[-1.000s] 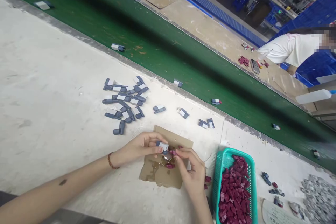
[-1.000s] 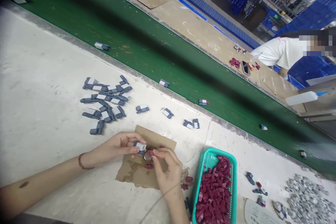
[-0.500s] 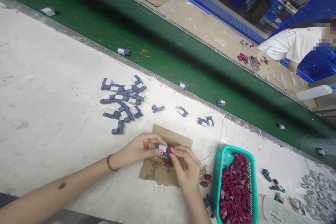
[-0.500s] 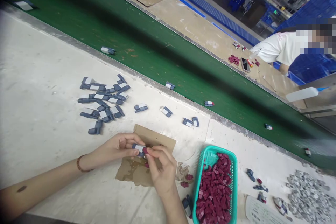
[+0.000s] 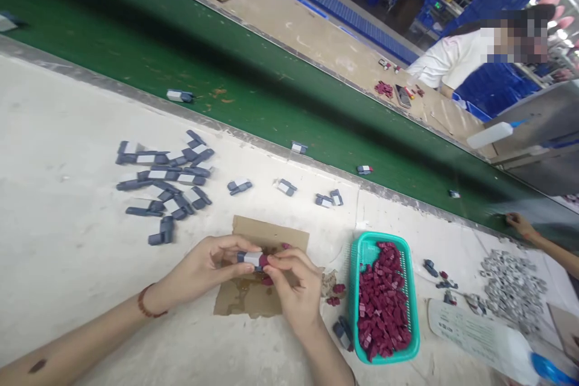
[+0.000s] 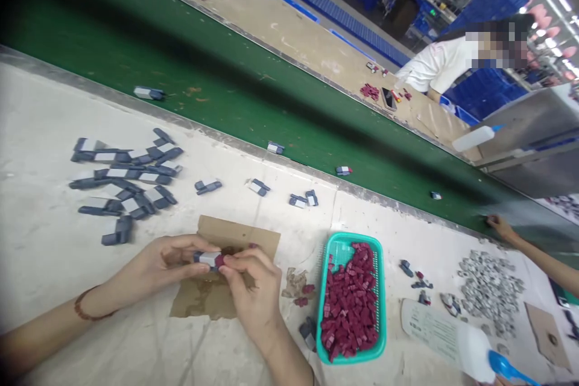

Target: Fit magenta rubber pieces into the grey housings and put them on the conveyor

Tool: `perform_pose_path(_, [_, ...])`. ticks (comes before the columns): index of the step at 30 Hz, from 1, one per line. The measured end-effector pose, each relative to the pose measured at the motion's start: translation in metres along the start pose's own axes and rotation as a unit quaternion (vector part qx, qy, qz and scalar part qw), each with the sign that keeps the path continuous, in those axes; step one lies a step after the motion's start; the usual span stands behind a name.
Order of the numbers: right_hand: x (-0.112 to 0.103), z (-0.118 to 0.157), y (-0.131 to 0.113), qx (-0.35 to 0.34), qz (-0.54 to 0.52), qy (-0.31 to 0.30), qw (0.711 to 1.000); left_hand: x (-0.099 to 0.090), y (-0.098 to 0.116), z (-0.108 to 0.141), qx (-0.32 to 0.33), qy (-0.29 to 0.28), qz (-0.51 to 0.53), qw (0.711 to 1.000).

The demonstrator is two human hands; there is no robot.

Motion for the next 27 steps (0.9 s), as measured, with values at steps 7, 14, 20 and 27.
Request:
perform_pose_path(7, [-0.051,0.022,-0.015,0.032,0.113,-0.009,0.993,0.0,0.046,-0.022,0.015,-0.01,-0.137,0.99])
perform_pose_path(14, [-0.156,0.063,0.03,0.208,0.327,0.016,0.922,-0.064,0.12,-0.101,0.074,0.143,-0.376,0.912])
perform_pose_path(20, [-0.153,0.057,0.048,0.219,0.338,-0.042,0.914,-0.076,0.128,-0.175,0.097,0.176,-0.457,0.866])
perform_pose_path(27, [-0.154,0.052,0.045,0.194,0.287,-0.053,0.937,-0.018,0.136,-0.207,0.191,0.092,-0.542,0.813])
Point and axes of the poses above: each hand's wrist, its own z-axis away from the middle knuckle, its own x-axis out of the palm, y = z × x, the point moved 9 cm from there along -z, towards the middle knuckle, and after that the axes turned 15 degrees about -y, right-handed, at the moved point
